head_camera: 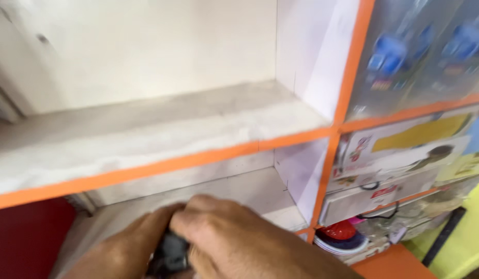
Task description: The person wipes the interior surfaces of an empty white shelf with orange trim using a dark cloth. They clean the back panel, side walls, and bottom surface of multiple shelf compartments in a room with other household items visible nearby.
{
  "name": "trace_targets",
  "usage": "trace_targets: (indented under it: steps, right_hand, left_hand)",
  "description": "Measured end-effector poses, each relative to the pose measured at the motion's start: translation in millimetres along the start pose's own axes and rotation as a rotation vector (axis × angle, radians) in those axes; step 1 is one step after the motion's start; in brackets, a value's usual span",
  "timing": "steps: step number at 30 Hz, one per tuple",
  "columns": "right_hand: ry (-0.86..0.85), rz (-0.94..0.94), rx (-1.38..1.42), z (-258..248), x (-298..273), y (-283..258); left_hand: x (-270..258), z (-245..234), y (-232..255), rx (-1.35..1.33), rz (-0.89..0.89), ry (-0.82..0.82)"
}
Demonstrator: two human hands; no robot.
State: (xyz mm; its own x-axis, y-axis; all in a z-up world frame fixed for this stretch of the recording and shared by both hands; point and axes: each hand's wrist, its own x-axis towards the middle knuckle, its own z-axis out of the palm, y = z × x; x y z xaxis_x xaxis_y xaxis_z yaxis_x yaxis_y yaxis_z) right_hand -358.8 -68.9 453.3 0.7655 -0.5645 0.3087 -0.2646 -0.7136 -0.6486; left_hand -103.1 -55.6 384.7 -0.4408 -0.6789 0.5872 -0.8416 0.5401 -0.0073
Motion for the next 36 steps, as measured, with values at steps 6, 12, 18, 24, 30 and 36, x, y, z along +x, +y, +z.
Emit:
trace_targets:
  steps: [6,12,18,24,30,36]
  right_hand:
    - [0.315,-0.226,-0.332,-82.4,-1.5,-80.4]
    - [0.06,0.215,-0.177,-148.0,23.0,-108.7]
    - [0.108,0.325,0.191,-159.9,26.0,-75.1]
    - [0.525,-0.443,-0.305,-154.6,40.2,-24.7]
    - [0.23,0.54,-0.173,-123.7,51.7,25.3]
    - [0.63,0.159,-0.181,-67.6,108.2,51.3]
  left_hand:
    - [81.7,-110.7,53.6,-0.54,-0.412,-0.271]
    - [139.6,-186.8,96.2,-0.28,-0.699,-0.211]
    - [166.0,-206.1,105.4,-0.292,-0.787,-0.173]
    - [165.1,-164.3,62.8,-0.201,-0.527,0.216]
    - [141.1,-88.4,-8.1,-0.164,-0.546,-0.066]
    - [138.4,-60.7,-49.2,-0.531,-0.594,-0.261]
